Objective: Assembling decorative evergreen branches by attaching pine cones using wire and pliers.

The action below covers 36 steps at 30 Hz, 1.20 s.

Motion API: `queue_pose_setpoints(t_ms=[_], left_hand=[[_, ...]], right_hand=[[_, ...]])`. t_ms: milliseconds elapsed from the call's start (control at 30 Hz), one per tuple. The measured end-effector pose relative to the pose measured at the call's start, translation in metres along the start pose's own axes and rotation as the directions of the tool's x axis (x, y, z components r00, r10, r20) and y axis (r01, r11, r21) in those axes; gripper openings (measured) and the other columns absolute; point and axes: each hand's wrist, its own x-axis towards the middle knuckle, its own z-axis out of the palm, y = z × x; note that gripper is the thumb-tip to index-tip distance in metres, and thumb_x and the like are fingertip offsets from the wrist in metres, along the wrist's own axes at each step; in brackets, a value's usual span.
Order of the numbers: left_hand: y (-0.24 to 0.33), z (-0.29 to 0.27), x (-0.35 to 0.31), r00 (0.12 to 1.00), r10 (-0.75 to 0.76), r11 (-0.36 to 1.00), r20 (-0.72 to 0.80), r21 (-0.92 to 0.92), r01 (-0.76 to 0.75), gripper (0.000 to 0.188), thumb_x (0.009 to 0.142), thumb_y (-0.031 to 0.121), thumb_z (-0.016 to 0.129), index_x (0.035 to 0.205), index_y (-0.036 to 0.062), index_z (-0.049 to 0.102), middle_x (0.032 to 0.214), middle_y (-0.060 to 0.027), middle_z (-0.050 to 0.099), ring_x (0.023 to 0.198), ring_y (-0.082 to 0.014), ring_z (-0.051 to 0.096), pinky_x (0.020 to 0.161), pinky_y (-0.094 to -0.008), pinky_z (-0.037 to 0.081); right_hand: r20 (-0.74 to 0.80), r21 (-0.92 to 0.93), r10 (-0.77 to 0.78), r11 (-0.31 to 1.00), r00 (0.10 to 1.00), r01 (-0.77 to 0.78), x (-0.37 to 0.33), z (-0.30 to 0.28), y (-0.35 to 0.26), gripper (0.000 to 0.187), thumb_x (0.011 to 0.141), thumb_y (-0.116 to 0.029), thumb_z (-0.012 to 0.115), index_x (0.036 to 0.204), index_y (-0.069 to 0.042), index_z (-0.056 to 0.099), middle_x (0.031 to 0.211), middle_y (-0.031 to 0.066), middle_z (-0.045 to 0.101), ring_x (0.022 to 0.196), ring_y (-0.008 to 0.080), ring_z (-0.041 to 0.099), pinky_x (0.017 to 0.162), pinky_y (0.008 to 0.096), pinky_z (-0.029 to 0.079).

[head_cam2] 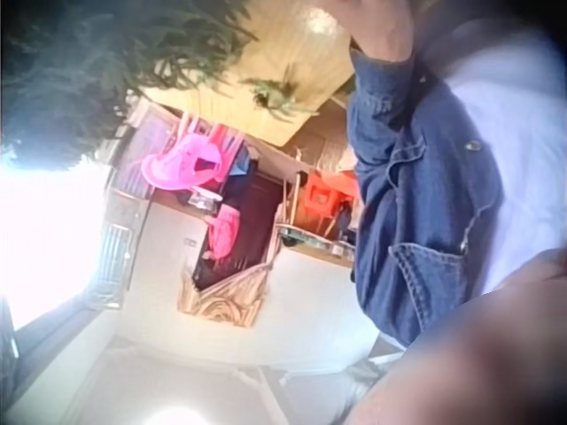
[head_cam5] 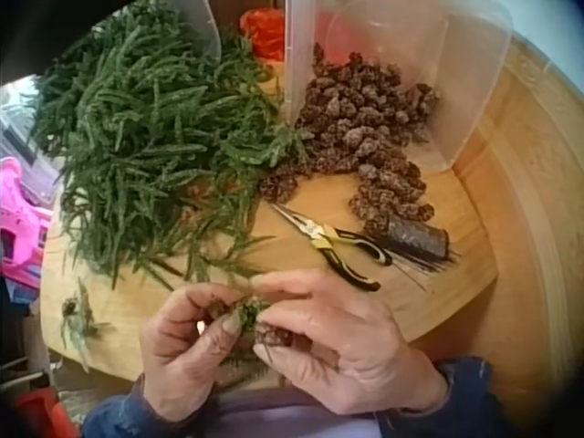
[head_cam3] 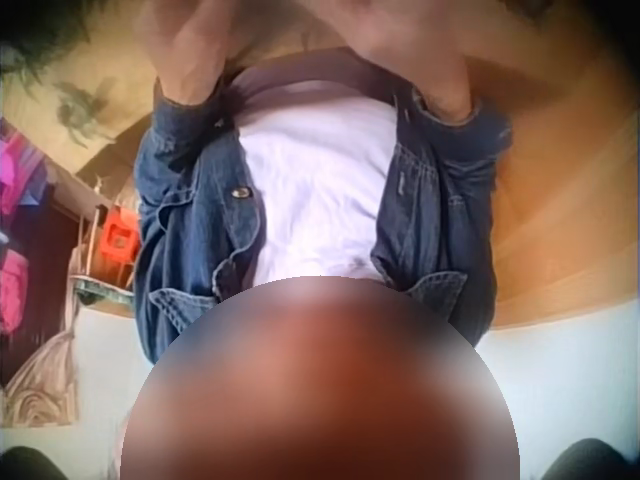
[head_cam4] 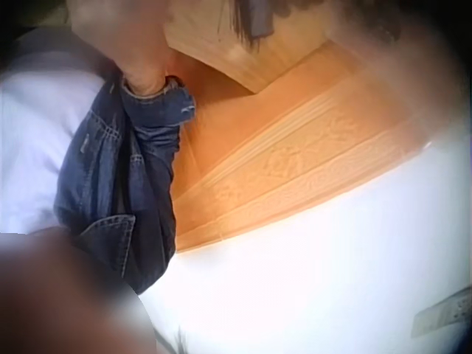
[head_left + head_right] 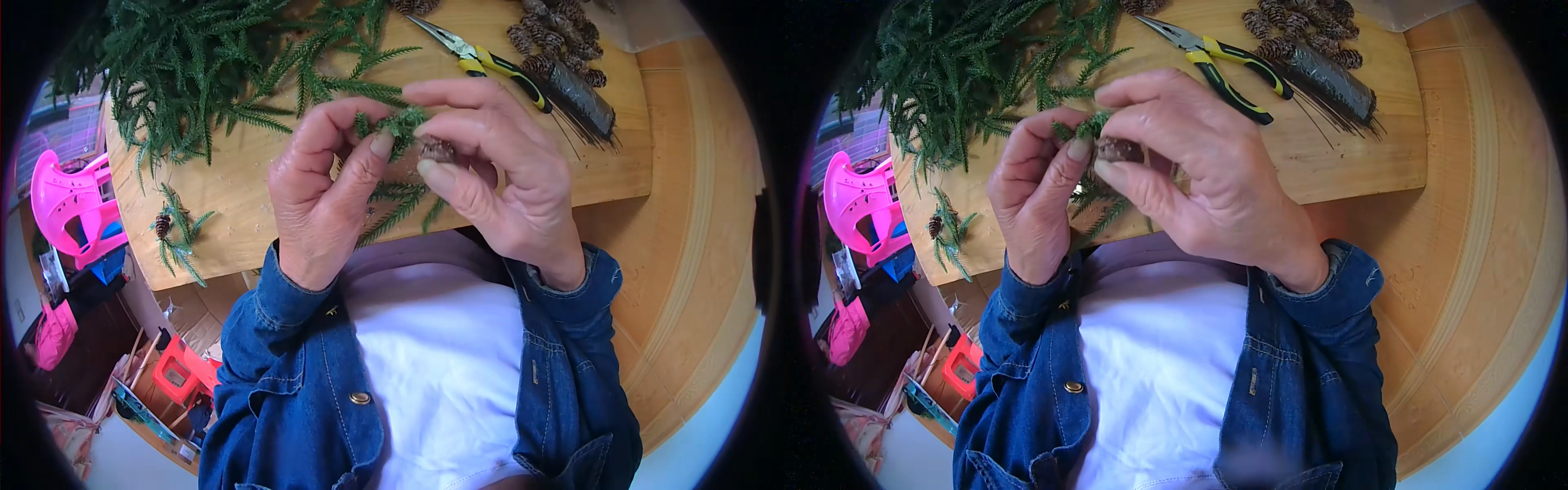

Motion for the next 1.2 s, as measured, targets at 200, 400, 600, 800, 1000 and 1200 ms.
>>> queue_pose_setpoints(t_ms=[200,400,600,800,1000,1200], left_hand=[[0.005,0.008,-0.001,1.0,-0.021,0.997,0.013,-0.071,0.021,0.025,0.089,0.001,0.059,0.113,-0.0025,0.053,0.093,-0.0004,0.056,0.082,-0.0043,0.051,0.074,-0.0172,0.042],[0.003,0.012,-0.002,0.999,-0.051,0.979,0.016,-0.199,0.053,0.032,0.089,0.001,0.058,0.119,-0.0041,0.048,0.096,-0.0026,0.057,0.086,-0.0059,0.052,0.078,-0.0189,0.043],[0.001,0.014,0.0,0.993,-0.097,0.982,-0.06,-0.167,0.086,0.032,0.09,0.002,0.058,0.12,-0.0042,0.05,0.096,-0.0014,0.057,0.085,-0.0043,0.049,0.077,-0.0175,0.041],[-0.009,0.006,0.0,0.996,-0.027,0.994,-0.089,-0.109,0.017,0.025,0.091,0.003,0.056,0.115,-0.0037,0.056,0.098,0.0005,0.058,0.084,-0.003,0.048,0.076,-0.0151,0.038],[-0.004,0.003,-0.007,0.996,-0.004,0.984,-0.084,-0.178,-0.011,0.028,0.092,0.003,0.056,0.119,-0.004,0.054,0.097,-0.001,0.059,0.085,-0.0034,0.05,0.076,-0.0152,0.038],[-0.005,-0.007,-0.02,0.994,-0.001,0.963,-0.111,-0.266,-0.029,0.033,0.089,0.0,0.056,0.121,-0.0076,0.05,0.107,-0.0107,0.063,0.098,-0.0112,0.058,0.089,-0.0231,0.043]], right_hand=[[0.012,0.025,-0.087,0.996,0.996,0.087,0.004,-0.002,0.002,0.017,0.083,-0.002,0.064,0.098,0.005,0.061,0.113,0.0144,0.058,0.073,0.0098,0.053,0.061,0.0202,0.043],[-0.049,0.275,0.191,0.946,0.98,-0.171,-0.004,0.0,0.009,0.016,0.087,-0.004,0.06,0.1,0.006,0.06,0.109,0.0131,0.059,0.073,0.0091,0.054,0.061,0.0193,0.043],[-0.177,0.53,0.332,0.826,0.927,-0.195,-0.011,-0.006,0.006,0.018,0.089,-0.003,0.058,0.104,0.005,0.058,0.091,0.0086,0.062,0.07,0.0088,0.053,0.06,0.0206,0.044],[0.023,0.219,0.054,0.974,0.998,-0.057,-0.028,-0.011,-0.013,0.017,0.087,-0.005,0.061,0.101,0.005,0.058,0.081,0.0073,0.061,0.066,0.0083,0.053,0.057,0.0213,0.042],[-0.033,0.047,0.153,0.987,0.988,-0.152,-0.033,0.016,-0.011,0.017,0.083,-0.006,0.067,0.094,0.004,0.058,0.073,0.006,0.057,0.058,0.0091,0.051,0.05,0.0221,0.039],[-0.039,-0.065,0.102,0.992,0.994,-0.104,-0.031,0.026,-0.016,0.017,0.082,-0.006,0.068,0.091,0.004,0.058,0.07,0.0056,0.054,0.054,0.0101,0.048,0.048,0.0228,0.037]])
